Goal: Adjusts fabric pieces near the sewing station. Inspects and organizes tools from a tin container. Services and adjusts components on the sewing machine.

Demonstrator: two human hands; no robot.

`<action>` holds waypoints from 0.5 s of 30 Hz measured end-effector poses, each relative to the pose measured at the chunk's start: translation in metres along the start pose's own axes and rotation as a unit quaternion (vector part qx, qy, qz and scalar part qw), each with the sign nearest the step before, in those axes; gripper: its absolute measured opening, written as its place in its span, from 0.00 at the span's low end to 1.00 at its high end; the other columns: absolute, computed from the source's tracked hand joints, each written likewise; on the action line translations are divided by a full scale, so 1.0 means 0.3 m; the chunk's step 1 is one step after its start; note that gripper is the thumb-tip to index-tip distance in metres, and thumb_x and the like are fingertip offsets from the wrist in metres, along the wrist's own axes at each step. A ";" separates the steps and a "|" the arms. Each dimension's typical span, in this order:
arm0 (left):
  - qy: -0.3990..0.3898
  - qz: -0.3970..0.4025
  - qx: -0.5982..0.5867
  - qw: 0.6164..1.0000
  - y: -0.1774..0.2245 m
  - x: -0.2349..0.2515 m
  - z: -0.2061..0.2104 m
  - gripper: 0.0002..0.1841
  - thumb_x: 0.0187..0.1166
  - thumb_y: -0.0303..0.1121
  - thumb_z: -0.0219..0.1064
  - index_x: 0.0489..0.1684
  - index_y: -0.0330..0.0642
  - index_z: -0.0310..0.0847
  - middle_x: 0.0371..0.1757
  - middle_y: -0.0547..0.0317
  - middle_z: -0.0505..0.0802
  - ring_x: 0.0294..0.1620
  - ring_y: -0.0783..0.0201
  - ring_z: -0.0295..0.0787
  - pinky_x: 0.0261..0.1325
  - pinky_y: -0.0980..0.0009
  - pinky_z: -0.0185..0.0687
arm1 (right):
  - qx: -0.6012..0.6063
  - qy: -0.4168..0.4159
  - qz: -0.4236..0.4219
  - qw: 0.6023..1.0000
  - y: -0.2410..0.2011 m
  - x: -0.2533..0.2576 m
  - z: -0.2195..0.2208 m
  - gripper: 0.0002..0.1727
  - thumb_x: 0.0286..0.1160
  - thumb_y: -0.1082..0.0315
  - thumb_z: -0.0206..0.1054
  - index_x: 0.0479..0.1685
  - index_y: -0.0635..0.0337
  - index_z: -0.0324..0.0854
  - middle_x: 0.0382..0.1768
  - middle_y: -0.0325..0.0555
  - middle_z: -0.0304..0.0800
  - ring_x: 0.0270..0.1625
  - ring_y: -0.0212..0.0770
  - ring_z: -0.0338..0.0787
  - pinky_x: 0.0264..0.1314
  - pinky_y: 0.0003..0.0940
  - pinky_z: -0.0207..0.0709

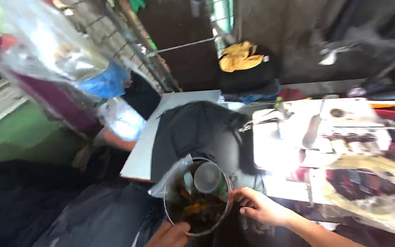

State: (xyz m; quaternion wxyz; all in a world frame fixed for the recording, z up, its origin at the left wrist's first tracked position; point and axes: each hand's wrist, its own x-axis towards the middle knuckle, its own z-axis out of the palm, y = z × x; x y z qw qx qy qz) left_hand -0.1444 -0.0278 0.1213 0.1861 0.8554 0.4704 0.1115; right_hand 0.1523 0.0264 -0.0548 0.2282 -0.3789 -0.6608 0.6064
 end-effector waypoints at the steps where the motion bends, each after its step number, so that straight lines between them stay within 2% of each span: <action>1: 0.016 0.042 0.011 0.999 -0.025 0.058 0.020 0.11 0.79 0.16 0.60 0.42 0.26 0.91 0.52 0.37 0.94 0.56 0.42 0.92 0.64 0.50 0.86 | 0.005 0.020 -0.018 1.000 0.017 -0.053 -0.015 0.33 0.80 0.70 0.67 0.85 0.63 0.65 0.73 0.63 0.79 0.64 0.51 0.90 0.66 0.46 0.85; 4: 0.118 0.176 0.061 0.975 -0.113 0.213 0.128 0.16 0.79 0.20 0.56 0.39 0.41 0.94 0.50 0.51 0.94 0.53 0.56 0.93 0.59 0.62 0.89 | 0.006 0.067 -0.058 0.996 0.087 -0.202 0.003 0.35 0.80 0.70 0.66 0.89 0.61 0.61 0.68 0.62 0.83 0.59 0.49 0.92 0.62 0.45 0.87; 5: 0.133 0.199 0.065 0.969 -0.128 0.261 0.158 0.17 0.79 0.21 0.54 0.40 0.43 0.94 0.51 0.52 0.94 0.54 0.58 0.93 0.59 0.62 0.89 | -0.004 0.087 -0.069 0.994 0.112 -0.246 0.019 0.35 0.80 0.69 0.66 0.88 0.62 0.62 0.67 0.61 0.84 0.58 0.48 0.93 0.61 0.44 0.88; 9: 0.076 0.196 0.067 0.975 -0.109 0.357 0.223 0.17 0.78 0.14 0.55 0.40 0.38 0.93 0.56 0.48 0.93 0.60 0.50 0.91 0.67 0.51 0.86 | -0.018 0.139 -0.068 0.988 0.139 -0.422 0.088 0.34 0.79 0.69 0.67 0.87 0.62 0.64 0.65 0.60 0.86 0.55 0.47 0.94 0.60 0.44 0.89; 15: 0.028 0.212 0.112 0.970 -0.083 0.355 0.225 0.17 0.77 0.12 0.55 0.42 0.35 0.93 0.56 0.44 0.93 0.63 0.47 0.90 0.70 0.51 0.83 | -0.025 0.152 -0.070 0.986 0.124 -0.537 0.126 0.33 0.79 0.67 0.68 0.85 0.60 0.67 0.65 0.56 0.87 0.55 0.45 0.94 0.62 0.43 0.88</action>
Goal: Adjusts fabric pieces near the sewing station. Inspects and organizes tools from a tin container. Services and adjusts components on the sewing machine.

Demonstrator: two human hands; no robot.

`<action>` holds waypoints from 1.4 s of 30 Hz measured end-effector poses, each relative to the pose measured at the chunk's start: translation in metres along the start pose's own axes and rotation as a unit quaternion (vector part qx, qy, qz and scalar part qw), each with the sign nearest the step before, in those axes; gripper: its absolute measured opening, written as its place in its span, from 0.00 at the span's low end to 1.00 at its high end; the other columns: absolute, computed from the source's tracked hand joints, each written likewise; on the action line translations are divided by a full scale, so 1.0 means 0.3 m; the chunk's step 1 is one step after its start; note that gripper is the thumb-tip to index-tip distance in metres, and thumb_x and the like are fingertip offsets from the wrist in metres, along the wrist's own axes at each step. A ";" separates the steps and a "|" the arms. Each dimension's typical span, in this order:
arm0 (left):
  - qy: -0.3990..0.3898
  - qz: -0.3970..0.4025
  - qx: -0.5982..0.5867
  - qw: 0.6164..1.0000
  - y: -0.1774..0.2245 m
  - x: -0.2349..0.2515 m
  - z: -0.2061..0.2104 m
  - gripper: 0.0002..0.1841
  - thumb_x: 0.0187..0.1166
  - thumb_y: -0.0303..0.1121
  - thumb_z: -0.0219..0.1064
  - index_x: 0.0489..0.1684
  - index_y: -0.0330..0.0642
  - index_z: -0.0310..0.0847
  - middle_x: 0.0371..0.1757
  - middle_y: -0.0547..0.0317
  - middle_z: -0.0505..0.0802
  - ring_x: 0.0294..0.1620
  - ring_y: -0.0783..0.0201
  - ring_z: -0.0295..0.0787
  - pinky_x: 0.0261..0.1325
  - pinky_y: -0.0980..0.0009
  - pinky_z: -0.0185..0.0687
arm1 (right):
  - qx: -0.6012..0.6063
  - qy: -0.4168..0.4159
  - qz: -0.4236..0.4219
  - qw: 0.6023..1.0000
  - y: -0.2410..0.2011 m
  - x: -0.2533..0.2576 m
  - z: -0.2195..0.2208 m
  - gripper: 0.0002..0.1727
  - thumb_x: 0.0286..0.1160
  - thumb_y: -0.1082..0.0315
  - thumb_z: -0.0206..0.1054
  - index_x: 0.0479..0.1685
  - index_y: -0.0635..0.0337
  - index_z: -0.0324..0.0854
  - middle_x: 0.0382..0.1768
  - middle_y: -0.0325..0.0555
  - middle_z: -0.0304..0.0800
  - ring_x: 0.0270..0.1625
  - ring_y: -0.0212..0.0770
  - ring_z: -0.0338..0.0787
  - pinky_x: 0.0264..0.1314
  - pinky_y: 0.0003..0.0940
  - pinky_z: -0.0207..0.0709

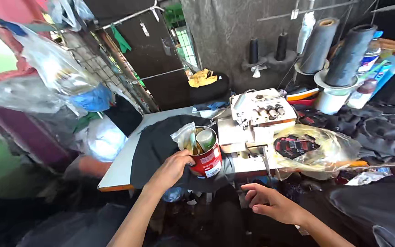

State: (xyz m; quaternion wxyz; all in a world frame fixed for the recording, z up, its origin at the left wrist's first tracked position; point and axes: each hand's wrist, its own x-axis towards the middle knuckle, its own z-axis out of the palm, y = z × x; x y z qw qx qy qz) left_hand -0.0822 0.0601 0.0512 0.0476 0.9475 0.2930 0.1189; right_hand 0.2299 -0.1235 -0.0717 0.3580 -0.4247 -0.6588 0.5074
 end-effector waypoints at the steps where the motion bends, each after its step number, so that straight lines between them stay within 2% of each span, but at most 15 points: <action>1: 0.001 0.000 0.002 1.000 0.003 -0.004 0.003 0.17 0.78 0.12 0.55 0.43 0.35 0.93 0.57 0.44 0.93 0.63 0.47 0.90 0.70 0.51 0.82 | 0.000 0.003 -0.001 1.000 -0.003 0.000 0.008 0.32 0.79 0.67 0.68 0.84 0.60 0.68 0.65 0.55 0.87 0.54 0.44 0.94 0.61 0.42 0.88; 4: 0.009 -0.018 -0.013 1.000 0.018 -0.031 0.028 0.17 0.80 0.14 0.53 0.45 0.33 0.93 0.62 0.42 0.92 0.66 0.46 0.89 0.73 0.50 0.80 | -0.039 0.011 -0.018 0.999 -0.029 0.022 0.032 0.28 0.80 0.69 0.67 0.81 0.62 0.73 0.64 0.57 0.87 0.52 0.44 0.94 0.57 0.41 0.88; 8: 0.030 -0.047 -0.049 0.997 0.036 -0.053 0.056 0.15 0.84 0.20 0.56 0.45 0.34 0.93 0.67 0.45 0.90 0.71 0.49 0.86 0.77 0.53 0.77 | -0.126 0.013 -0.076 0.989 -0.083 0.071 0.010 0.24 0.80 0.70 0.68 0.75 0.63 0.78 0.61 0.60 0.88 0.53 0.45 0.93 0.59 0.37 0.87; 10: 0.070 -0.058 -0.083 0.992 0.043 -0.061 0.078 0.14 0.82 0.22 0.59 0.45 0.37 0.94 0.73 0.45 0.87 0.76 0.52 0.82 0.80 0.55 0.75 | -0.147 0.009 -0.087 0.985 -0.107 0.087 -0.025 0.23 0.80 0.69 0.68 0.73 0.63 0.80 0.61 0.59 0.88 0.53 0.44 0.93 0.60 0.36 0.86; 12: 0.170 -0.069 -0.122 0.976 0.057 -0.072 0.121 0.12 0.77 0.24 0.62 0.43 0.41 0.96 0.77 0.42 0.83 0.73 0.55 0.84 0.75 0.59 0.80 | -0.161 0.011 -0.085 0.983 -0.120 0.097 -0.073 0.22 0.80 0.69 0.68 0.73 0.63 0.81 0.60 0.59 0.89 0.53 0.44 0.93 0.60 0.37 0.86; 14: 0.316 -0.114 -0.178 0.925 0.069 -0.069 0.168 0.11 0.74 0.27 0.63 0.42 0.38 0.94 0.74 0.40 0.83 0.62 0.61 0.89 0.63 0.67 0.87 | -0.171 0.033 -0.098 0.980 -0.109 0.110 -0.128 0.21 0.80 0.68 0.68 0.70 0.63 0.82 0.57 0.57 0.90 0.52 0.43 0.92 0.60 0.35 0.86; 16: 0.410 -0.233 -0.265 0.841 0.087 -0.046 0.176 0.18 0.79 0.31 0.63 0.62 0.27 0.83 0.75 0.36 0.79 0.64 0.54 0.85 0.58 0.60 0.87 | -0.166 0.072 -0.122 0.976 -0.078 0.122 -0.170 0.19 0.81 0.66 0.68 0.68 0.63 0.84 0.56 0.55 0.91 0.50 0.40 0.93 0.57 0.33 0.88; 18: 0.406 -0.379 -0.388 0.736 0.104 0.007 0.144 0.32 0.86 0.41 0.61 0.88 0.38 0.58 0.81 0.39 0.73 0.73 0.45 0.77 0.63 0.44 0.81 | -0.144 0.103 -0.123 0.976 -0.053 0.133 -0.197 0.19 0.81 0.65 0.67 0.67 0.62 0.84 0.57 0.53 0.91 0.50 0.37 0.93 0.55 0.31 0.88; 20: 0.334 -0.456 -0.494 0.660 0.118 0.071 0.117 0.36 0.88 0.44 0.59 0.95 0.53 0.45 0.85 0.40 0.71 0.79 0.41 0.73 0.67 0.36 0.76 | -0.121 0.121 -0.111 0.979 -0.035 0.140 -0.209 0.19 0.80 0.64 0.67 0.66 0.61 0.85 0.57 0.51 0.91 0.50 0.35 0.93 0.55 0.30 0.88; 22: 0.315 -0.458 -0.549 0.624 0.130 0.141 0.128 0.36 0.82 0.24 0.59 0.92 0.51 0.48 0.78 0.41 0.77 0.71 0.47 0.81 0.60 0.46 0.85 | -0.111 0.130 -0.103 0.980 -0.020 0.146 -0.212 0.19 0.80 0.63 0.66 0.65 0.61 0.86 0.55 0.49 0.92 0.49 0.33 0.93 0.55 0.29 0.88; 24: 0.360 -0.440 -0.555 0.607 0.132 0.193 0.140 0.42 0.65 0.08 0.53 0.88 0.42 0.55 0.75 0.40 0.78 0.67 0.51 0.84 0.59 0.53 0.87 | -0.117 0.125 -0.094 0.981 -0.009 0.146 -0.211 0.19 0.80 0.62 0.66 0.64 0.61 0.87 0.54 0.48 0.93 0.48 0.32 0.93 0.54 0.28 0.88; 28: 0.379 -0.435 -0.533 0.619 0.064 0.231 0.128 0.36 0.61 0.04 0.52 0.76 0.34 0.71 0.65 0.41 0.86 0.58 0.55 0.89 0.53 0.56 0.90 | -0.154 0.105 -0.071 0.980 -0.011 0.131 -0.232 0.18 0.80 0.62 0.66 0.64 0.59 0.87 0.53 0.47 0.94 0.49 0.33 0.93 0.54 0.28 0.88; 34: 0.332 -0.381 -0.547 0.668 -0.065 0.236 0.121 0.37 0.60 0.02 0.51 0.75 0.34 0.77 0.63 0.45 0.90 0.53 0.62 0.91 0.51 0.65 0.88 | -0.232 0.119 -0.096 0.961 -0.106 0.198 -0.258 0.17 0.79 0.63 0.66 0.61 0.60 0.88 0.51 0.47 0.94 0.48 0.33 0.94 0.54 0.29 0.88; 39: 0.301 -0.366 -0.535 0.699 -0.131 0.232 0.094 0.36 0.62 0.02 0.52 0.72 0.36 0.81 0.65 0.45 0.90 0.55 0.60 0.90 0.54 0.62 0.86 | -0.238 0.140 -0.161 0.947 -0.206 0.384 -0.201 0.15 0.81 0.65 0.65 0.57 0.61 0.89 0.51 0.44 0.95 0.50 0.28 0.94 0.57 0.25 0.89; 42: 0.308 -0.343 -0.526 0.715 -0.167 0.225 0.097 0.33 0.65 0.04 0.52 0.71 0.36 0.83 0.66 0.46 0.90 0.59 0.61 0.89 0.58 0.62 0.86 | -0.281 0.177 -0.165 0.929 -0.285 0.492 -0.162 0.14 0.80 0.67 0.63 0.54 0.59 0.91 0.47 0.43 0.94 0.49 0.30 0.93 0.56 0.28 0.87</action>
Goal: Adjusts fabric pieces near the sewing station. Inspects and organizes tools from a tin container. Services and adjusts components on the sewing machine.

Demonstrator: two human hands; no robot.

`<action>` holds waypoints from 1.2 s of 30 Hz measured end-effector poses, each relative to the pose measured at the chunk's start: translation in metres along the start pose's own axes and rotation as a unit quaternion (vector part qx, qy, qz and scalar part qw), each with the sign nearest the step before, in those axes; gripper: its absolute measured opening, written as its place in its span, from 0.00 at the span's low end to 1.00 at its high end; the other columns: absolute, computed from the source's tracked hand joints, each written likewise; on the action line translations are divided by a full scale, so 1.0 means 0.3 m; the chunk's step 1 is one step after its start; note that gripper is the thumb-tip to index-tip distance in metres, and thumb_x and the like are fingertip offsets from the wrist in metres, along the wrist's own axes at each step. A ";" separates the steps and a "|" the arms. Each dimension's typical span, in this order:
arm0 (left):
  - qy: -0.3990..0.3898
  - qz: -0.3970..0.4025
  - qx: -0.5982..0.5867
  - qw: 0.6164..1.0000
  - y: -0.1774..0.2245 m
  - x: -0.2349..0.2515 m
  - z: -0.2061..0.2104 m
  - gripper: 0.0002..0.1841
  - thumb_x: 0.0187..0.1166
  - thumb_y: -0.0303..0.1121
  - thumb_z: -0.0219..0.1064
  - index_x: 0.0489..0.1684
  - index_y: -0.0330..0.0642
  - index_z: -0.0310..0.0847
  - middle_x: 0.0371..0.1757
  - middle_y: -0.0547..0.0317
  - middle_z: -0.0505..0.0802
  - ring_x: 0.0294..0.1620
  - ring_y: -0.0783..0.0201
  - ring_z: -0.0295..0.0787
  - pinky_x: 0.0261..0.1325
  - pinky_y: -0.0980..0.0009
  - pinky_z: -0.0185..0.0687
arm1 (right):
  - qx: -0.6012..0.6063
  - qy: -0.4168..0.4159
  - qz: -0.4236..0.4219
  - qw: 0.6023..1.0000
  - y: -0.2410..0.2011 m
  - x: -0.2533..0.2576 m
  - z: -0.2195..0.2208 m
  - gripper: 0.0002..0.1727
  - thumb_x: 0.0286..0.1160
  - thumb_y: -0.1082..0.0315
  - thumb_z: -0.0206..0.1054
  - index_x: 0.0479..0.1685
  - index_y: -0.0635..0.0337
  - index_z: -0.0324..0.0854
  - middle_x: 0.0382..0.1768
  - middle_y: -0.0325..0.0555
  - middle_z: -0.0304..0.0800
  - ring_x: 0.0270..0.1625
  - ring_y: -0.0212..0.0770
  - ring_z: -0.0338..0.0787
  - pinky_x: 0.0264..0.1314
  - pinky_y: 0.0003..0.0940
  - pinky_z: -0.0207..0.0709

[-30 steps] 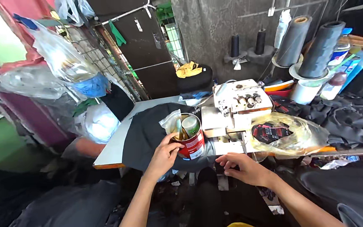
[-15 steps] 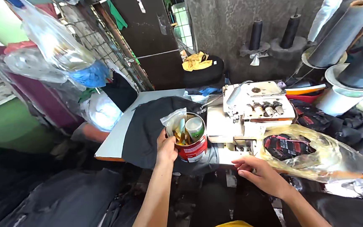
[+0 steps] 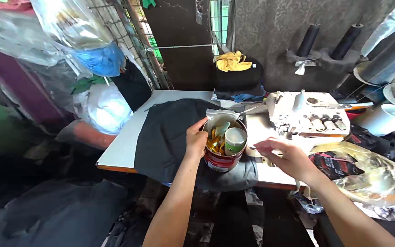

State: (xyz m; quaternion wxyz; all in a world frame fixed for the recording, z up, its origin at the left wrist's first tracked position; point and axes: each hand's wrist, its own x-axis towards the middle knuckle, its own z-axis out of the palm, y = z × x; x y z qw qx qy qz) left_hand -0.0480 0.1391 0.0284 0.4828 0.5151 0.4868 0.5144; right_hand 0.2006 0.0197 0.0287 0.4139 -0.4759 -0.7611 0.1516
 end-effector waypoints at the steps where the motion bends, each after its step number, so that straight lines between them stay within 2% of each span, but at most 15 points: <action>1: 0.002 0.003 -0.006 1.000 -0.009 0.002 -0.005 0.33 0.65 0.04 0.52 0.71 0.36 0.83 0.67 0.46 0.90 0.59 0.61 0.89 0.58 0.63 0.85 | -0.015 0.005 0.009 1.000 -0.019 0.034 0.007 0.14 0.80 0.67 0.63 0.54 0.58 0.91 0.47 0.44 0.94 0.49 0.32 0.93 0.56 0.29 0.87; 5: -0.008 -0.005 -0.025 1.000 -0.036 0.007 -0.020 0.34 0.64 0.06 0.54 0.73 0.38 0.82 0.72 0.48 0.87 0.63 0.61 0.87 0.59 0.62 0.83 | -0.040 0.011 0.031 0.999 -0.059 0.168 0.023 0.11 0.80 0.69 0.66 0.51 0.59 0.92 0.47 0.46 0.93 0.51 0.38 0.91 0.57 0.38 0.85; 6: -0.024 -0.005 -0.045 0.999 -0.047 0.009 -0.029 0.32 0.67 0.08 0.55 0.74 0.38 0.81 0.72 0.48 0.87 0.63 0.61 0.86 0.61 0.62 0.83 | -0.048 0.006 0.023 0.999 -0.064 0.202 0.028 0.10 0.79 0.70 0.67 0.50 0.58 0.93 0.47 0.45 0.93 0.52 0.38 0.91 0.57 0.40 0.85; 8: -0.061 -0.006 -0.096 0.993 -0.069 0.007 -0.051 0.24 0.83 0.19 0.55 0.78 0.39 0.76 0.73 0.50 0.86 0.66 0.61 0.86 0.66 0.62 0.84 | -0.074 -0.010 -0.003 0.997 -0.076 0.273 0.045 0.10 0.77 0.73 0.69 0.50 0.58 0.93 0.48 0.46 0.94 0.51 0.40 0.92 0.58 0.43 0.87; 10: -0.076 0.001 -0.130 0.989 -0.095 -0.003 -0.077 0.23 0.93 0.32 0.48 0.84 0.41 0.68 0.76 0.52 0.84 0.71 0.61 0.84 0.72 0.61 0.81 | -0.104 -0.030 -0.030 0.994 -0.078 0.343 0.073 0.10 0.75 0.75 0.70 0.50 0.60 0.93 0.48 0.50 0.94 0.51 0.47 0.93 0.58 0.49 0.86; 13: -0.034 0.066 -0.122 0.990 -0.141 -0.018 -0.134 0.24 0.89 0.32 0.50 0.83 0.37 0.68 0.75 0.50 0.84 0.74 0.59 0.82 0.76 0.60 0.78 | -0.152 -0.052 -0.038 0.986 -0.061 0.403 0.117 0.10 0.74 0.76 0.70 0.49 0.61 0.93 0.47 0.53 0.93 0.53 0.54 0.92 0.59 0.54 0.84; 16: -0.010 0.099 -0.090 0.991 -0.133 -0.019 -0.181 0.23 0.84 0.31 0.55 0.79 0.39 0.74 0.74 0.54 0.85 0.74 0.59 0.82 0.72 0.57 0.81 | -0.175 -0.058 0.045 0.982 -0.062 0.387 0.125 0.11 0.75 0.69 0.73 0.52 0.60 0.91 0.49 0.54 0.90 0.57 0.56 0.89 0.61 0.56 0.82; 20: -0.112 0.033 -0.017 0.993 -0.109 -0.014 -0.162 0.36 0.79 0.43 0.64 0.90 0.49 0.60 0.82 0.57 0.77 0.77 0.63 0.77 0.73 0.60 0.80 | -0.175 -0.082 0.179 0.965 -0.073 0.312 0.132 0.23 0.72 0.58 0.79 0.63 0.60 0.87 0.62 0.58 0.82 0.67 0.59 0.82 0.67 0.58 0.77; 22: -0.145 0.023 -0.014 0.989 -0.116 -0.042 -0.122 0.38 0.76 0.35 0.63 0.93 0.50 0.57 0.86 0.57 0.74 0.81 0.66 0.74 0.78 0.65 0.76 | -0.174 -0.090 0.208 0.958 -0.073 0.281 0.139 0.31 0.69 0.51 0.80 0.68 0.61 0.85 0.66 0.60 0.80 0.68 0.60 0.80 0.67 0.59 0.76; 24: -0.129 0.035 -0.066 0.989 -0.138 -0.084 -0.095 0.40 0.72 0.27 0.58 0.93 0.46 0.56 0.86 0.55 0.74 0.81 0.66 0.75 0.79 0.66 0.76 | -0.187 -0.107 0.210 0.954 -0.077 0.257 0.139 0.37 0.64 0.44 0.81 0.68 0.61 0.85 0.67 0.60 0.79 0.69 0.62 0.77 0.66 0.61 0.73; 26: -0.119 0.057 -0.110 0.985 -0.168 -0.122 -0.094 0.41 0.71 0.28 0.58 0.93 0.41 0.53 0.86 0.54 0.74 0.81 0.67 0.75 0.79 0.66 0.76 | -0.202 -0.126 0.188 0.953 -0.079 0.229 0.143 0.38 0.58 0.36 0.79 0.62 0.57 0.88 0.68 0.57 0.78 0.70 0.61 0.75 0.62 0.60 0.75; 29: -0.107 0.102 -0.095 0.984 -0.195 -0.174 -0.094 0.40 0.74 0.30 0.55 0.93 0.36 0.50 0.88 0.52 0.70 0.83 0.67 0.71 0.81 0.67 0.73 | -0.189 -0.190 0.209 0.940 -0.101 0.213 0.140 0.46 0.47 0.28 0.81 0.62 0.53 0.87 0.78 0.56 0.69 0.79 0.60 0.70 0.68 0.56 0.77; 32: -0.080 0.126 -0.070 0.986 -0.206 -0.207 -0.077 0.38 0.75 0.28 0.51 0.92 0.31 0.49 0.90 0.49 0.67 0.85 0.68 0.68 0.83 0.70 0.70 | -0.229 -0.225 0.220 0.921 -0.135 0.224 0.142 0.46 0.39 0.27 0.85 0.56 0.54 0.87 0.82 0.57 0.64 0.81 0.62 0.67 0.69 0.56 0.75; 34: -0.070 0.129 -0.073 0.986 -0.207 -0.207 -0.067 0.37 0.76 0.27 0.50 0.92 0.31 0.50 0.90 0.49 0.67 0.85 0.67 0.69 0.83 0.69 0.70 | -0.264 -0.210 0.202 0.919 -0.146 0.232 0.151 0.41 0.38 0.30 0.86 0.46 0.53 0.89 0.78 0.56 0.69 0.80 0.62 0.67 0.69 0.58 0.72; 36: -0.072 0.119 -0.082 0.987 -0.204 -0.200 -0.062 0.37 0.77 0.29 0.51 0.92 0.33 0.51 0.88 0.50 0.70 0.83 0.67 0.72 0.81 0.69 0.73 | -0.259 -0.145 0.156 0.942 -0.145 0.212 0.147 0.36 0.34 0.34 0.86 0.40 0.52 0.90 0.73 0.54 0.75 0.77 0.62 0.70 0.64 0.58 0.74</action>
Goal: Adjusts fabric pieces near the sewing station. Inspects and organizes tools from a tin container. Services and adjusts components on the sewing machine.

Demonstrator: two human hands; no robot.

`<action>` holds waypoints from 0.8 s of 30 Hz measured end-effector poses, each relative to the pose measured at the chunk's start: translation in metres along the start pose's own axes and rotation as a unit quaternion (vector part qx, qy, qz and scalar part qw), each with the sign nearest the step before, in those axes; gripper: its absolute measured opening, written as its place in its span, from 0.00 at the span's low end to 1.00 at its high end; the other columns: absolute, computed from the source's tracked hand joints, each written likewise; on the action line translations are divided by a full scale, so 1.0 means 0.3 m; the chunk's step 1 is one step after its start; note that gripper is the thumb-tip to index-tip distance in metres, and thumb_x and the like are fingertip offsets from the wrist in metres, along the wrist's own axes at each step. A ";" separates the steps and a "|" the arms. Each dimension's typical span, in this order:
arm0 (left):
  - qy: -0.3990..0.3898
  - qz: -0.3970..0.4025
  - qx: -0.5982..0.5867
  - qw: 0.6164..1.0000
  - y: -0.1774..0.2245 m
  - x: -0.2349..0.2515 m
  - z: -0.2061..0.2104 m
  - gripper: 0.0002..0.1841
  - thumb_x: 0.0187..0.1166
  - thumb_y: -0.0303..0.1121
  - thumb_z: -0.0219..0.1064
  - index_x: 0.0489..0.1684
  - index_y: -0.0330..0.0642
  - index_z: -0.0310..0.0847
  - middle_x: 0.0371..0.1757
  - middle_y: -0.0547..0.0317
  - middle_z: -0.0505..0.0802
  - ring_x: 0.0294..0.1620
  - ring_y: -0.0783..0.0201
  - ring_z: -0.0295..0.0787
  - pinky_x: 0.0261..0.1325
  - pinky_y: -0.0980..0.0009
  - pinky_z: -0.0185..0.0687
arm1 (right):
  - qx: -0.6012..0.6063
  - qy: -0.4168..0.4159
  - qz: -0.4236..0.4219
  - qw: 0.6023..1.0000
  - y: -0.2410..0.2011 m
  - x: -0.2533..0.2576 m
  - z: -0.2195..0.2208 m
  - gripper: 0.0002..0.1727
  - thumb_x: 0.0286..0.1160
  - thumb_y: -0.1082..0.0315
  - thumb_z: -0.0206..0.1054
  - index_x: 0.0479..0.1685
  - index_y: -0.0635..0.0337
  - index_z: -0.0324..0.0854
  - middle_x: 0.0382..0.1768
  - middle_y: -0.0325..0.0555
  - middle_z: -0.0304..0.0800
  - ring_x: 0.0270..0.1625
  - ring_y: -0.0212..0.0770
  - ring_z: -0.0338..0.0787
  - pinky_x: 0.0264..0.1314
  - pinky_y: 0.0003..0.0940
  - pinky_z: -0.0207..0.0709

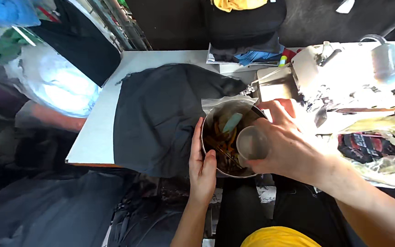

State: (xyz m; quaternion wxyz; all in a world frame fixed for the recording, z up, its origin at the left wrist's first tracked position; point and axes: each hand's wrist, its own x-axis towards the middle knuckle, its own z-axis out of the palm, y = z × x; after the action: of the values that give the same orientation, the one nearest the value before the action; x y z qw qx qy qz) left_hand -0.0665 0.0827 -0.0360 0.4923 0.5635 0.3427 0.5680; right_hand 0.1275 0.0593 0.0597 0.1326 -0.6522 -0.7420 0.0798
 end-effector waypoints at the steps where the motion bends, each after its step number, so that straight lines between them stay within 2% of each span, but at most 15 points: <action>1: -0.004 -0.008 -0.007 1.000 0.001 0.005 0.000 0.36 0.78 0.31 0.53 0.92 0.35 0.51 0.88 0.51 0.71 0.82 0.67 0.74 0.80 0.68 0.75 | 0.031 0.043 -0.016 0.998 0.013 -0.019 -0.007 0.36 0.34 0.35 0.85 0.42 0.51 0.90 0.70 0.52 0.78 0.74 0.59 0.74 0.61 0.57 0.76; 3: -0.017 -0.025 -0.019 0.999 0.003 0.018 -0.002 0.36 0.80 0.33 0.55 0.93 0.39 0.51 0.86 0.53 0.73 0.80 0.66 0.76 0.78 0.67 0.78 | 0.098 0.131 -0.041 0.986 0.053 -0.066 -0.062 0.37 0.40 0.36 0.82 0.52 0.50 0.87 0.65 0.45 0.85 0.62 0.45 0.86 0.51 0.49 0.86; 4: -0.022 -0.032 -0.021 0.999 0.004 0.023 -0.003 0.36 0.81 0.34 0.56 0.94 0.41 0.51 0.86 0.54 0.73 0.80 0.66 0.76 0.78 0.66 0.78 | 0.112 0.162 -0.046 0.979 0.073 -0.090 -0.103 0.39 0.44 0.35 0.80 0.58 0.50 0.85 0.63 0.42 0.86 0.56 0.38 0.88 0.47 0.44 0.87; 6: -0.019 -0.036 -0.017 0.999 0.006 0.029 0.002 0.36 0.81 0.34 0.57 0.93 0.42 0.52 0.86 0.55 0.73 0.80 0.66 0.76 0.79 0.66 0.77 | 0.093 0.189 -0.050 0.976 0.098 -0.123 -0.168 0.44 0.48 0.34 0.77 0.66 0.51 0.79 0.60 0.40 0.85 0.55 0.30 0.86 0.48 0.36 0.84; 8: -0.013 -0.036 -0.020 0.999 0.006 0.031 0.009 0.36 0.80 0.33 0.55 0.94 0.43 0.53 0.86 0.55 0.74 0.80 0.66 0.76 0.79 0.66 0.76 | 0.079 0.183 -0.054 0.978 0.093 -0.116 -0.176 0.45 0.48 0.35 0.77 0.66 0.55 0.81 0.63 0.46 0.84 0.58 0.36 0.85 0.50 0.38 0.84; 11: -0.006 -0.050 -0.023 0.998 0.010 0.029 0.016 0.36 0.80 0.33 0.54 0.94 0.45 0.53 0.86 0.57 0.74 0.80 0.67 0.76 0.78 0.67 0.77 | 0.071 0.142 -0.021 0.987 0.071 -0.054 -0.123 0.43 0.45 0.36 0.79 0.64 0.53 0.85 0.57 0.48 0.83 0.50 0.43 0.86 0.42 0.44 0.82; 13: 0.004 -0.054 0.003 0.999 0.016 0.024 0.014 0.36 0.80 0.33 0.54 0.94 0.46 0.53 0.87 0.57 0.73 0.80 0.68 0.75 0.78 0.68 0.77 | 0.079 0.122 0.002 0.989 0.060 -0.018 -0.100 0.45 0.45 0.39 0.79 0.70 0.51 0.82 0.52 0.47 0.83 0.50 0.47 0.85 0.42 0.49 0.81; 15: 0.045 0.000 0.106 0.993 0.030 0.024 0.006 0.35 0.76 0.32 0.60 0.89 0.42 0.60 0.84 0.53 0.75 0.80 0.68 0.75 0.76 0.70 0.76 | 0.095 0.113 0.005 0.989 0.058 -0.006 -0.111 0.47 0.50 0.46 0.80 0.80 0.50 0.73 0.54 0.47 0.87 0.50 0.46 0.88 0.45 0.51 0.84; 16: 0.061 0.060 0.175 0.981 0.041 0.031 -0.004 0.32 0.73 0.32 0.64 0.83 0.40 0.68 0.80 0.50 0.78 0.79 0.64 0.74 0.76 0.67 0.75 | 0.107 0.119 0.003 0.987 0.061 -0.008 -0.123 0.49 0.52 0.50 0.80 0.83 0.49 0.70 0.54 0.46 0.87 0.49 0.44 0.89 0.44 0.49 0.85; 17: 0.062 0.125 0.244 0.960 0.061 0.044 -0.014 0.26 0.72 0.33 0.68 0.73 0.41 0.78 0.71 0.52 0.84 0.75 0.62 0.76 0.75 0.64 0.74 | 0.119 0.135 -0.007 0.984 0.067 -0.012 -0.135 0.49 0.52 0.53 0.80 0.85 0.51 0.68 0.53 0.46 0.86 0.47 0.43 0.88 0.42 0.46 0.84; 19: -0.019 0.213 0.352 0.911 0.131 0.082 -0.017 0.12 0.73 0.36 0.74 0.53 0.49 0.91 0.52 0.59 0.90 0.63 0.60 0.80 0.66 0.63 0.74 | 0.137 0.164 -0.017 0.977 0.091 -0.028 -0.151 0.49 0.52 0.55 0.78 0.85 0.52 0.65 0.50 0.42 0.86 0.44 0.36 0.87 0.41 0.37 0.83; 20: -0.091 0.235 0.412 0.876 0.166 0.104 -0.008 0.11 0.75 0.38 0.73 0.51 0.52 0.93 0.48 0.60 0.92 0.59 0.58 0.83 0.62 0.61 0.78 | 0.149 0.175 -0.020 0.973 0.103 -0.037 -0.152 0.49 0.52 0.54 0.78 0.83 0.52 0.63 0.49 0.40 0.86 0.43 0.33 0.86 0.41 0.33 0.83; 21: -0.169 0.242 0.470 0.832 0.194 0.128 0.010 0.12 0.76 0.40 0.73 0.53 0.52 0.94 0.47 0.58 0.93 0.56 0.53 0.86 0.58 0.57 0.82 | 0.164 0.183 -0.019 0.969 0.112 -0.046 -0.150 0.48 0.52 0.53 0.78 0.81 0.52 0.62 0.47 0.38 0.85 0.42 0.30 0.86 0.39 0.30 0.83; 22: -0.238 0.237 0.517 0.787 0.215 0.152 0.034 0.13 0.76 0.40 0.73 0.55 0.49 0.93 0.45 0.56 0.93 0.53 0.50 0.88 0.55 0.54 0.85 | 0.174 0.187 -0.014 0.967 0.116 -0.055 -0.146 0.47 0.52 0.52 0.78 0.78 0.52 0.62 0.47 0.36 0.84 0.41 0.28 0.85 0.38 0.28 0.82; 24: -0.332 0.206 0.576 0.718 0.223 0.198 0.084 0.11 0.79 0.36 0.72 0.52 0.44 0.93 0.40 0.51 0.93 0.46 0.48 0.91 0.45 0.52 0.88 | 0.186 0.186 0.011 0.965 0.117 -0.073 -0.137 0.46 0.50 0.49 0.79 0.76 0.49 0.65 0.46 0.33 0.85 0.43 0.26 0.86 0.39 0.27 0.81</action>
State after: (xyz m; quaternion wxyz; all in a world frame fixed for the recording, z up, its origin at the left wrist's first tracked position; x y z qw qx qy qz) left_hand -0.0462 0.1159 0.0484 0.0252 0.9475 0.2935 0.1246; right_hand 0.1755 0.0401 0.0866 0.3863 -0.6278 -0.6689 0.0956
